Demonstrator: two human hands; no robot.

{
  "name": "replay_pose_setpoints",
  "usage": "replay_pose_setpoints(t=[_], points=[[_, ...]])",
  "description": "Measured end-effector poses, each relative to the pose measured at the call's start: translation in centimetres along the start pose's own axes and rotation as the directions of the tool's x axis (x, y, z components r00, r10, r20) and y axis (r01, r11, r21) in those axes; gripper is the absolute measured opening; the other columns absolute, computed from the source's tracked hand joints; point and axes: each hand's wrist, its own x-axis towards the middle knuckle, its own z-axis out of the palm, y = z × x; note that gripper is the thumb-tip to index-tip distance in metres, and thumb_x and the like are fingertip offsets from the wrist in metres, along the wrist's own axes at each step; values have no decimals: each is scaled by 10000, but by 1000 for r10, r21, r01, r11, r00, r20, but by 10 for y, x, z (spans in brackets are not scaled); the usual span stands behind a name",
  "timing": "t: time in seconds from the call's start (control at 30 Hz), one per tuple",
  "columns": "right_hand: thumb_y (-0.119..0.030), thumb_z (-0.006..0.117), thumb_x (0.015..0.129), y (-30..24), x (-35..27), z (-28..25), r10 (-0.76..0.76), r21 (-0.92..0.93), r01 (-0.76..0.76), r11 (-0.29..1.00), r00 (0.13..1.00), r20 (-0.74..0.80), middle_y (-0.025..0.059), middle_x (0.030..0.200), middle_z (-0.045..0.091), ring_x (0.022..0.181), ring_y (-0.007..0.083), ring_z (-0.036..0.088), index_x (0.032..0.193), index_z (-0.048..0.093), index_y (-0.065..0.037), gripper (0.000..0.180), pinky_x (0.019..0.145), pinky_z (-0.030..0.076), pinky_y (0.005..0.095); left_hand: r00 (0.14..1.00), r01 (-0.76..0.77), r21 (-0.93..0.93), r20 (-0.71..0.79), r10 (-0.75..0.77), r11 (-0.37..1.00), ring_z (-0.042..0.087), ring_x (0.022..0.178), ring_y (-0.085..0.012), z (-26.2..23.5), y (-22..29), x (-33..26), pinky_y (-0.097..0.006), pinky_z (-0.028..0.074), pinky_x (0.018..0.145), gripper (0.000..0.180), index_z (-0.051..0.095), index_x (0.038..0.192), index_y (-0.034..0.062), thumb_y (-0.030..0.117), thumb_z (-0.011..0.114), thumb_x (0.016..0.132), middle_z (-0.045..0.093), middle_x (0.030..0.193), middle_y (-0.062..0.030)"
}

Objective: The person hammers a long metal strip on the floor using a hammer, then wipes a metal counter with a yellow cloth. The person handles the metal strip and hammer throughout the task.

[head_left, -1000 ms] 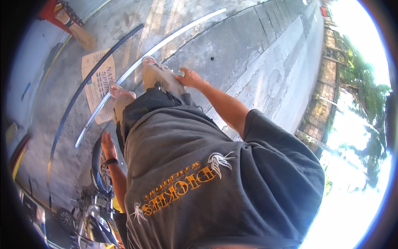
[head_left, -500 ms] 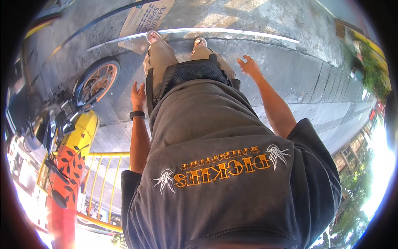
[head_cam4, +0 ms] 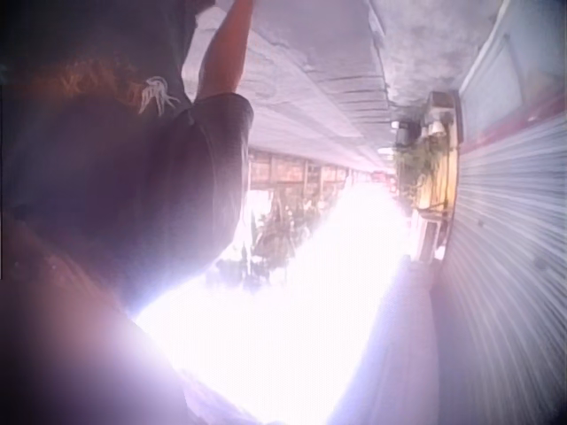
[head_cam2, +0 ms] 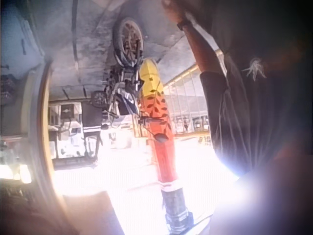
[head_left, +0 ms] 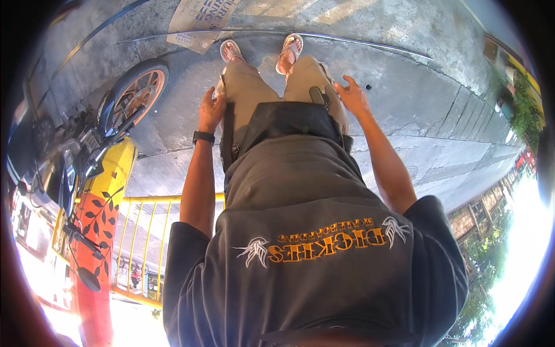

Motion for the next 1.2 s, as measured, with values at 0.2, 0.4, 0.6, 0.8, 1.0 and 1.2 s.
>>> replay_pose_setpoints(t=[0.2, 0.4, 0.6, 0.8, 1.0, 1.2], points=[[-508, 640, 910, -47, -35, 25, 63, -13, -63, 998, 998, -32, 181, 1109, 720, 1076, 367, 676, 1455, 457, -72, 722, 919, 513, 462, 996, 22, 68, 81, -27, 997, 682, 1063, -374, -30, -5, 47, -404, 525, 928, 677, 529, 1384, -32, 442, 638, 912, 666, 1200, -277], [-453, 662, 915, -94, -27, 66, 20, 32, -21, 999, 1000, 23, 180, 1137, 709, 1100, 341, 671, 1460, 443, -72, 700, 931, 511, 452, 992, 74, 150, 87, -88, 986, 659, 1109, -376, -39, -20, 87, -419, 507, 962, 712, 557, 1361, -27, 481, 672, 875, 643, 1229, -289], [-424, 681, 899, -113, 86, 129, -117, -154, 122, 981, 992, 44, 203, 1162, 693, 1096, 375, 664, 1445, 459, -78, 683, 946, 507, 459, 937, -287, 285, 281, 206, 915, 489, 1319, -397, -1, -14, 83, -480, 414, 1080, 820, 465, 1434, 30, 454, 765, 800, 540, 1395, -222], [-331, 657, 898, -139, 265, 207, -175, -301, 200, 932, 978, 110, 235, 1284, 628, 1170, 416, 610, 1374, 522, -84, 553, 979, 490, 485, 965, -235, 463, 219, 147, 855, 364, 1424, -378, 8, 2, 108, -525, 359, 1127, 787, 471, 1441, 75, 420, 761, 796, 477, 1481, -160], [-188, 552, 921, -153, 378, 278, -195, -428, 265, 864, 960, 201, 207, 1338, 587, 1265, 418, 536, 1298, 558, -65, 396, 1054, 434, 523, 971, -239, 420, 83, 225, 876, 402, 1375, -455, 1, -9, 117, -540, 361, 1111, 673, 501, 1407, 56, 276, 743, 819, 505, 1442, -180], [-135, 524, 920, -129, 471, 350, -167, -494, 267, 827, 957, 238, 170, 1374, 565, 1311, 397, 499, 1388, 504, -87, 470, 1084, 397, 546, 977, -207, 439, 50, 206, 874, 375, 1391, -477, -9, -6, 137, -556, 338, 1123, 648, 515, 1391, 27, 274, 721, 828, 501, 1440, -194]])
